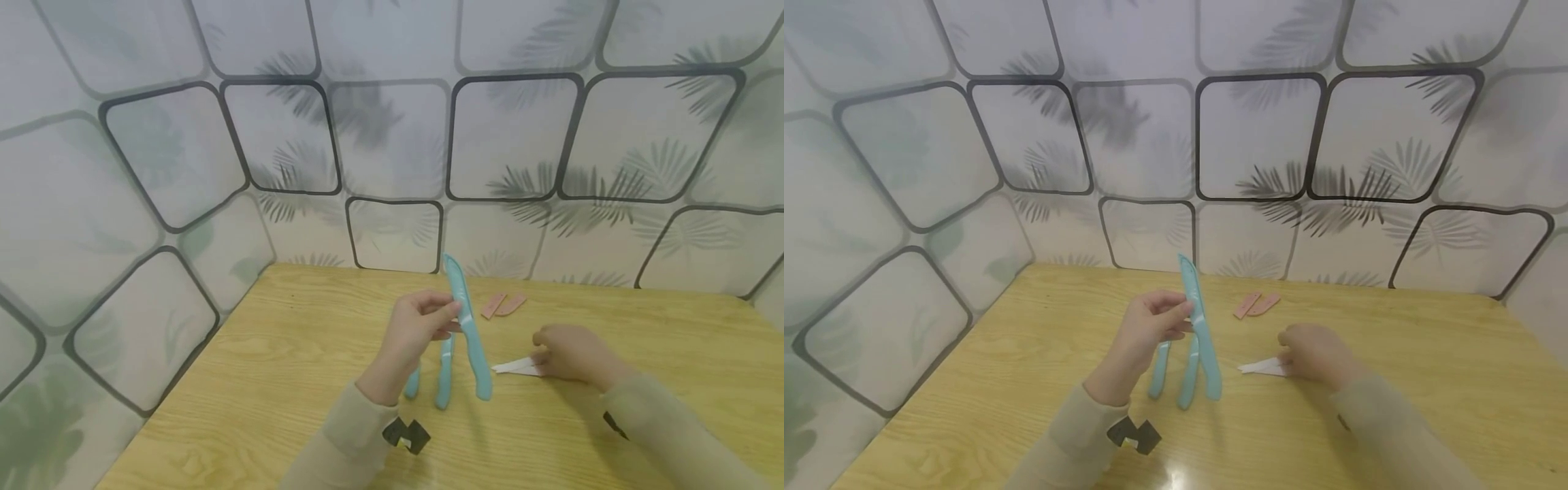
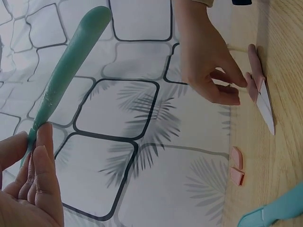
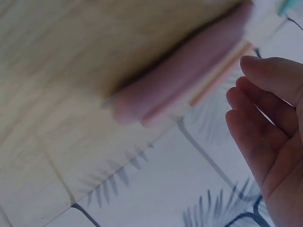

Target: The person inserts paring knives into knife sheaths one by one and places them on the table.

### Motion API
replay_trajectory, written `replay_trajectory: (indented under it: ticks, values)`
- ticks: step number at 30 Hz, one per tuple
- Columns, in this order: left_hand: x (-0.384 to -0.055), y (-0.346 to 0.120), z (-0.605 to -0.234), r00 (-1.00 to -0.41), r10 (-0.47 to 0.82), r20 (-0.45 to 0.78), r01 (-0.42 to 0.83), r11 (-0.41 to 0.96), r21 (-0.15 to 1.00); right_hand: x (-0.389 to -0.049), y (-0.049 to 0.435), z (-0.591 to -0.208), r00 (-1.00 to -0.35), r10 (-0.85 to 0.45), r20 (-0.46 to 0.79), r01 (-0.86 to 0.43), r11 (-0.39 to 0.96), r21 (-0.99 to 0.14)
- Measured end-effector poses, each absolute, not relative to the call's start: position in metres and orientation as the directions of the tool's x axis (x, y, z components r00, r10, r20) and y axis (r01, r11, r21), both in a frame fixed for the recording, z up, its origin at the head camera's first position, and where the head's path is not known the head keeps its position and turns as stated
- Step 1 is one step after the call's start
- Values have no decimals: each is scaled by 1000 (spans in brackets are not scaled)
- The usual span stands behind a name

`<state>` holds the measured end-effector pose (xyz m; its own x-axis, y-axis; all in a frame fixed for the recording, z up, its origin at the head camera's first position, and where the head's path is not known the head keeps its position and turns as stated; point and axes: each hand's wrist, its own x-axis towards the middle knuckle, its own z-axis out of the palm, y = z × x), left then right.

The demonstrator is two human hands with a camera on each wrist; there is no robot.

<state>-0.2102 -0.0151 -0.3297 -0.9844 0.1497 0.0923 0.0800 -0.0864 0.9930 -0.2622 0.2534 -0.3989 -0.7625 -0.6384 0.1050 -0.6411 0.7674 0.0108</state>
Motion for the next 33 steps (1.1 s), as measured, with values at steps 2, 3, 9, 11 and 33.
replay_trajectory:
  ticks: [2,3,9,11,33]
  values:
    - [-210,-15,-330,-984,152,92,80,-82,993,-258,252,-391,-773,-618,140,-626,779,-18]
    - [-210,-15,-330,-984,152,91,79,-81,994,-257,251,-386,-772,-614,164,-625,780,-27]
    - [-211,-15,-329,-985,152,80,69,-75,995,-247,239,-360,-739,-583,339,-643,760,-93]
    - [-211,-14,-328,-985,151,81,70,-78,995,-243,236,-353,-735,-561,382,-644,754,-133]
    - [-201,-12,-313,-977,197,81,71,-56,996,-220,239,-347,-668,-451,592,-678,697,-234]
